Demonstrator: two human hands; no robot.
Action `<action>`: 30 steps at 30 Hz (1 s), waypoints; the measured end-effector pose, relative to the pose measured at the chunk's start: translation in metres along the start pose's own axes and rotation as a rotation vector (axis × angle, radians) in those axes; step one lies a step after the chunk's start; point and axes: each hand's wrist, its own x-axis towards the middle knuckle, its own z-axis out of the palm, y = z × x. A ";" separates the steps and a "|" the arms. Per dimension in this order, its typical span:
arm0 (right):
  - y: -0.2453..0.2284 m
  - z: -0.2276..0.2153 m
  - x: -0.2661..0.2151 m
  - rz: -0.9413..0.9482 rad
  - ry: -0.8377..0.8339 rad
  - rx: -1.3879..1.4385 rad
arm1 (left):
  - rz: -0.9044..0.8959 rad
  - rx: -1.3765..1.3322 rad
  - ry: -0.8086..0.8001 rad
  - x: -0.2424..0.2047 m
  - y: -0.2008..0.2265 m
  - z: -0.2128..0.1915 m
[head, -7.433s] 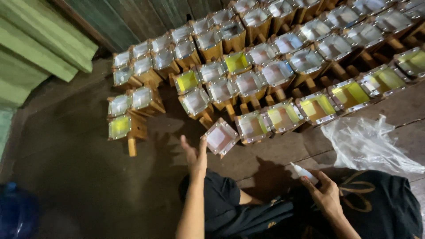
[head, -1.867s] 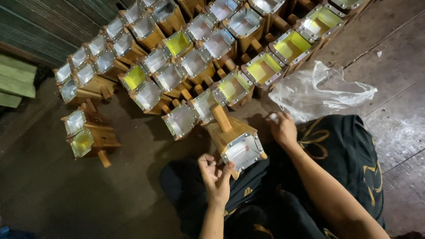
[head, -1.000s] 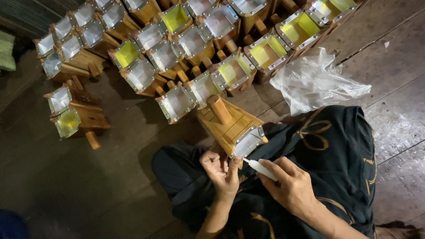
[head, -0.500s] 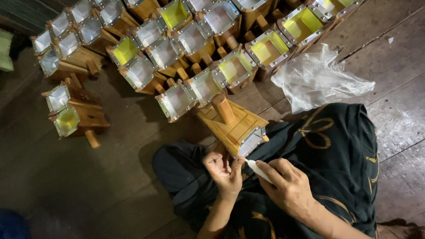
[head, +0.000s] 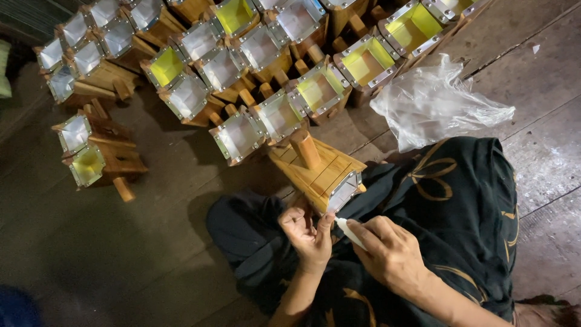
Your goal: The person sits on the floor and applies glue from a white tube to the edges of small wooden lantern frames with translucent panels. They handle each lantern one at a time, apply adhesive to the seams, and place the finished units back into a large group of similar lanterns arranged on the floor.
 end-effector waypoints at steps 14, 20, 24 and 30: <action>0.000 0.001 0.000 0.010 -0.042 -0.045 | 0.001 0.025 0.007 -0.003 -0.004 -0.001; 0.015 -0.002 -0.013 0.273 0.063 0.121 | 0.048 -0.106 0.009 0.010 0.011 0.007; 0.008 -0.002 -0.011 0.263 0.070 0.137 | 0.063 -0.060 0.003 0.004 0.004 0.003; 0.007 0.000 -0.006 0.056 0.006 0.060 | 0.113 0.099 0.011 -0.001 -0.005 -0.001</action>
